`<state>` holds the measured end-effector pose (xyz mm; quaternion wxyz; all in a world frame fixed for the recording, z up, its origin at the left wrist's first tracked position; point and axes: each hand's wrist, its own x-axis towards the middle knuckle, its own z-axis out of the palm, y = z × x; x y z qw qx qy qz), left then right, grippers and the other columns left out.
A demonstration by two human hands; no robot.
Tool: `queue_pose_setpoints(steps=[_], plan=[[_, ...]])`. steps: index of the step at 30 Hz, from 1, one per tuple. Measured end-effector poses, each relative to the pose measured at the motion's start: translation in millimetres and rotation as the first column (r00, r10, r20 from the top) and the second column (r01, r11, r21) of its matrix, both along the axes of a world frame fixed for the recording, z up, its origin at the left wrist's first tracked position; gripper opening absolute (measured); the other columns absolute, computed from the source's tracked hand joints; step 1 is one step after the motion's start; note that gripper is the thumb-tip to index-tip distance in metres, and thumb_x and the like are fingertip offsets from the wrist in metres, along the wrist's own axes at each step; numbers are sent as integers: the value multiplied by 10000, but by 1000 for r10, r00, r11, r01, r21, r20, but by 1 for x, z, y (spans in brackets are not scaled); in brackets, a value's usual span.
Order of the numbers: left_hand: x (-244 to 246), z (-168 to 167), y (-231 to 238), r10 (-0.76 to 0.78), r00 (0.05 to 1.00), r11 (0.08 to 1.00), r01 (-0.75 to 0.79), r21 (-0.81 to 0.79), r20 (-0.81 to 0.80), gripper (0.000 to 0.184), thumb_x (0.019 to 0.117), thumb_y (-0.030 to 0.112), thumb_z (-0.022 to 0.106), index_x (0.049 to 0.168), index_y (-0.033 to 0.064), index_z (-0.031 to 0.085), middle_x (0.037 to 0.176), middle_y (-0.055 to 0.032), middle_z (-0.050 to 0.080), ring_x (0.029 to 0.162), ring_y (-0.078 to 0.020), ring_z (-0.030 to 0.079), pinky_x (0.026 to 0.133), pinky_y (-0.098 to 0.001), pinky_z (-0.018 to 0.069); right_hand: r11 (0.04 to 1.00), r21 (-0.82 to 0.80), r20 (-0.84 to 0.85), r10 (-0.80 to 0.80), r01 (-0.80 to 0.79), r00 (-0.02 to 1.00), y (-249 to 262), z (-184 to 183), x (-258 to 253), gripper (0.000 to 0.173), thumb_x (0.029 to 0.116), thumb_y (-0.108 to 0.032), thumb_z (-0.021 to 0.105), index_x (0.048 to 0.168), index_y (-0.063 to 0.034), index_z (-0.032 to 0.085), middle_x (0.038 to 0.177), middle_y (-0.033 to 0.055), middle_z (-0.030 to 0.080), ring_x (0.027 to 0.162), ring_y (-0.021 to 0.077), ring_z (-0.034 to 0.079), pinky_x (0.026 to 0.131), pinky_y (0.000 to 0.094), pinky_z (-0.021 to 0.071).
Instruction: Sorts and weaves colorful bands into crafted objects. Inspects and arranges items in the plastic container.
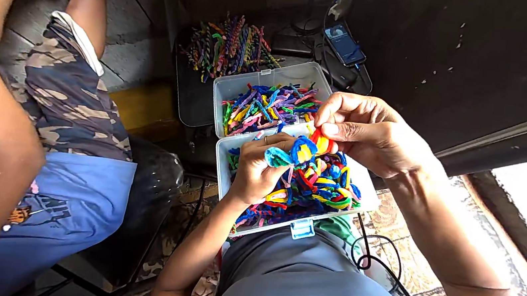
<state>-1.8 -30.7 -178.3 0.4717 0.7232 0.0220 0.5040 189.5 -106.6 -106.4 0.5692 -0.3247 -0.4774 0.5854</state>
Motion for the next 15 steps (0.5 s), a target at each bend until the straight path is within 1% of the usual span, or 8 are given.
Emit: queue_pose_setpoints(steps=[2,4,6,7,10,13,15], plan=[[0,1,-1,-6,1000,999,5,-39,-25,60,973,75,656,967,101,710,1008,85,713,973,38,653,879,-180,551,999,29,54,-40,39,998,0,-2,3,204,974,11,546,974,-140,683,814,-53,719,710,-5,665,679,154,566],[1,3,-2,-20,999,996,17,-92,-35,78,957,53,666,939,113,713,970,99,718,942,44,661,857,-180,562,990,59,154,-135,128,979,-1,-2,4,182,983,-19,570,984,-147,698,870,-71,737,747,-8,678,695,160,575],[2,5,-2,-37,999,990,32,-135,-29,132,945,16,661,967,129,725,979,111,732,939,39,676,858,-189,574,972,131,232,-221,195,947,-3,-3,6,166,989,-44,589,1014,-130,729,911,-77,740,782,3,682,717,177,581],[3,6,-2,-45,999,987,40,-153,-27,151,947,9,658,983,137,730,984,115,736,934,34,680,854,-193,579,964,168,251,-242,204,937,-5,-4,7,158,991,-53,596,1040,-121,730,920,-79,739,795,6,680,727,181,578],[4,6,-3,-72,997,973,63,-221,-33,182,952,3,657,1012,152,744,1006,118,744,947,23,690,867,-203,584,958,224,288,-243,181,926,-9,-1,8,165,970,-58,628,1116,-87,701,935,-72,744,812,13,692,737,185,588],[3,5,-4,-123,992,933,112,-341,-11,168,971,41,656,998,164,767,1019,100,749,939,-1,698,853,-222,593,944,259,326,-287,207,901,-12,1,3,184,926,19,670,1088,-68,678,920,-64,754,809,14,712,749,182,606],[2,5,-4,-135,991,912,119,-393,-13,171,982,58,644,975,166,777,1013,101,748,930,7,690,845,-214,585,926,296,336,-331,235,882,-12,1,0,189,912,34,681,1072,-67,680,917,-70,755,810,11,716,757,181,610]])
